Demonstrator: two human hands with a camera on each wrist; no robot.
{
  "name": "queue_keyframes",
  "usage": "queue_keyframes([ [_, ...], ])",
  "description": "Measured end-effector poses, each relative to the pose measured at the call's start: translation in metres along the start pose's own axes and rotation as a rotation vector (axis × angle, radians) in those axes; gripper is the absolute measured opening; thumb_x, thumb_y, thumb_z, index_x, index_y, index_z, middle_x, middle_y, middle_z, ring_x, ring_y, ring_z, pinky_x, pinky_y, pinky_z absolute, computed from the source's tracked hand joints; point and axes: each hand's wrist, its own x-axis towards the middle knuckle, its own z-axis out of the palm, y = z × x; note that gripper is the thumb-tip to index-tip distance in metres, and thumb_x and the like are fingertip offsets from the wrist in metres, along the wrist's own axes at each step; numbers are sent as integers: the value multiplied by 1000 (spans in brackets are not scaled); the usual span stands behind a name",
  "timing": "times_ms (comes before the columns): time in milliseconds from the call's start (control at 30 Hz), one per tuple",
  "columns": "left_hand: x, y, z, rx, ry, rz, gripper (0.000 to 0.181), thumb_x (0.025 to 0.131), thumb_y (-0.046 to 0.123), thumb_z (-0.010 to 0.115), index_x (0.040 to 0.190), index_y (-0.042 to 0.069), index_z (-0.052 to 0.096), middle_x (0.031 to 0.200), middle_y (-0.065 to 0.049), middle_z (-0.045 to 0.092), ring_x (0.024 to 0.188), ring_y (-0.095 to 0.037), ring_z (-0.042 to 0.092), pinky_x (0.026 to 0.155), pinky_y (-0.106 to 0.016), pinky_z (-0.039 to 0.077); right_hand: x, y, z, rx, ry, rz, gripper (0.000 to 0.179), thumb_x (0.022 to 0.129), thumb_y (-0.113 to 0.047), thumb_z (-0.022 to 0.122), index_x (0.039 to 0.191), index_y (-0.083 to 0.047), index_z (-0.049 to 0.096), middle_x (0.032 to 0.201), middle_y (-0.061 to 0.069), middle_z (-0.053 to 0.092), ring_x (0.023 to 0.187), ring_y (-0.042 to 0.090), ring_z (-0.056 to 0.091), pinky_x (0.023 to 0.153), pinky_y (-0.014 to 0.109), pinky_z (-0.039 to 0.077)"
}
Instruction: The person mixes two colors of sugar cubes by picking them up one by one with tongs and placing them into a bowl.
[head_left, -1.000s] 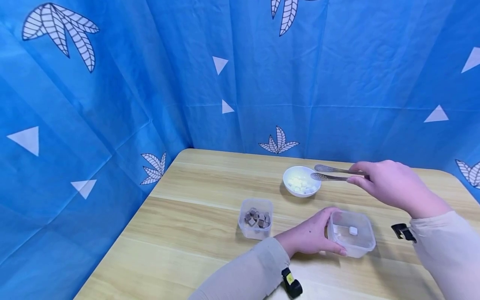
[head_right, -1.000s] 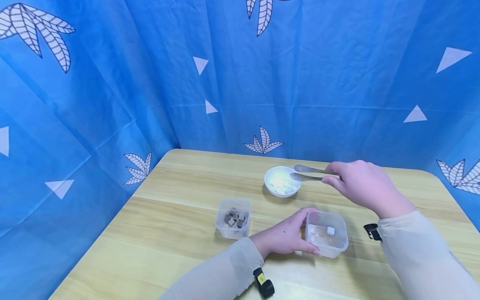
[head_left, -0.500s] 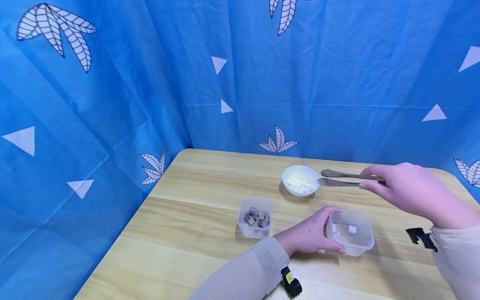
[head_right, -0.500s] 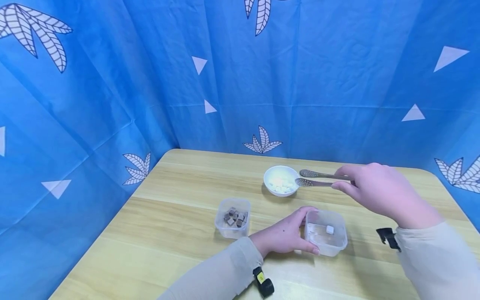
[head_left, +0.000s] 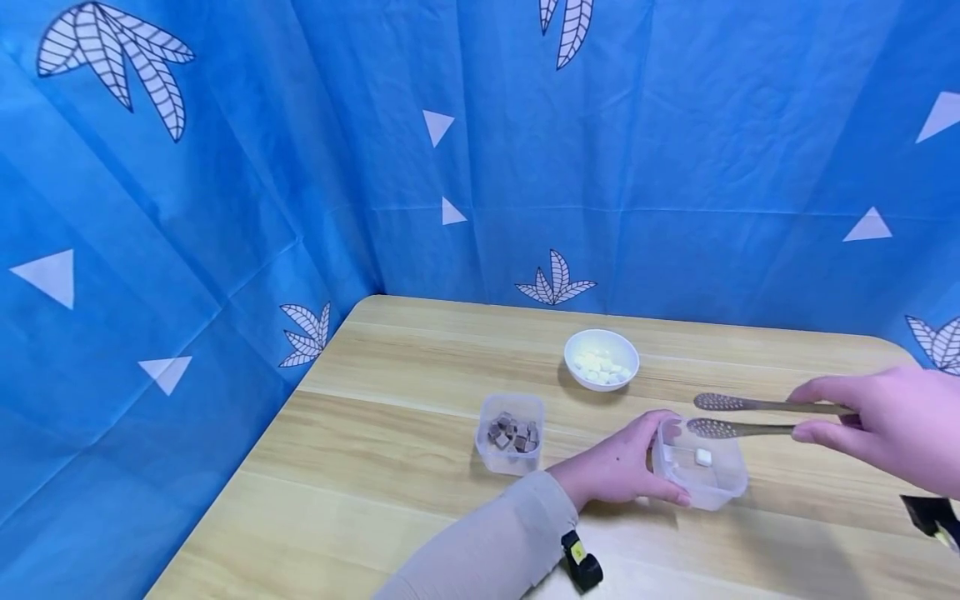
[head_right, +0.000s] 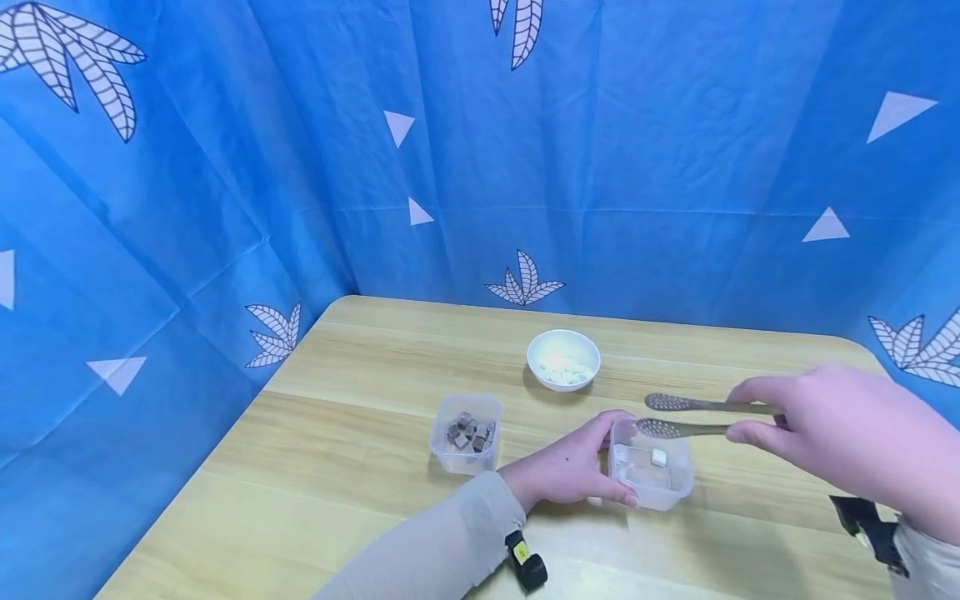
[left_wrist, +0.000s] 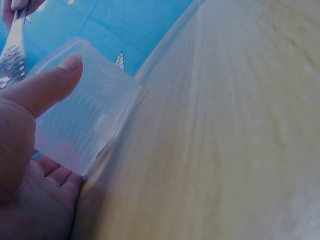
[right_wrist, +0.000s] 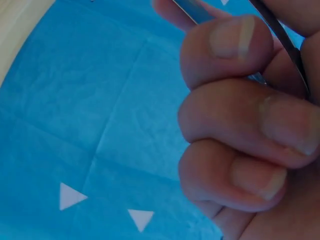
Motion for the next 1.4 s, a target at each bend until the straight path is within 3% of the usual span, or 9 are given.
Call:
queue_keyframes([
  [100,1,-1,0,-6,0,1,101,75,30,92,155,27,31,142,14,48,128,0,45,110,-23,33,-2,-4,2,4,-105,6,33,81,-43,82,104,-19,76,53,-14,43,47,2,34,45,26,28],
  [200,1,-2,1,4,0,5,100,75,30,92,154,27,31,143,14,48,129,0,45,110,-23,33,2,-9,7,17,-215,13,29,83,-48,79,101,-25,75,70,-11,65,55,3,52,49,34,44],
  [300,0,-2,2,13,-2,11,101,75,31,92,155,27,30,145,14,48,131,-2,44,111,-23,32,8,-17,13,-4,-263,13,24,81,-49,80,95,-30,73,80,-12,68,60,5,56,50,39,48],
  [433,0,-1,2,9,-6,14,101,75,31,91,155,26,30,144,13,48,131,-2,44,111,-23,32,11,-33,20,-60,-248,20,23,79,-43,83,81,-30,65,64,-14,52,53,9,44,44,36,37],
  [567,0,0,1,9,-6,9,99,76,32,91,154,27,31,145,13,47,132,-1,43,111,-23,32,14,-44,23,-57,-241,39,27,80,-37,83,75,-28,59,59,-10,43,50,12,39,43,36,32],
  [733,0,0,0,17,-7,14,99,76,32,91,154,27,30,147,13,46,133,-1,42,111,-23,31,16,-42,23,-33,-267,19,26,84,-34,81,72,-30,58,60,-11,43,52,12,38,46,34,32],
  [933,0,0,0,31,-2,12,100,76,33,91,155,27,30,147,14,46,134,-2,42,111,-23,31,15,-36,23,-14,-244,-38,28,86,-37,78,71,-34,55,60,-15,41,52,8,36,46,33,31],
  [1267,0,0,-1,22,-5,17,99,77,32,90,154,28,30,148,13,45,133,-1,42,111,-23,32,14,-29,18,39,-209,-67,16,86,-43,77,81,-41,62,66,-23,47,54,2,38,47,29,33],
  [1400,2,-2,-1,20,-5,31,98,77,32,90,155,27,30,145,14,45,131,0,43,112,-23,30,14,-26,14,78,-210,-71,11,87,-42,77,89,-37,67,70,-24,52,54,0,39,49,27,35],
])
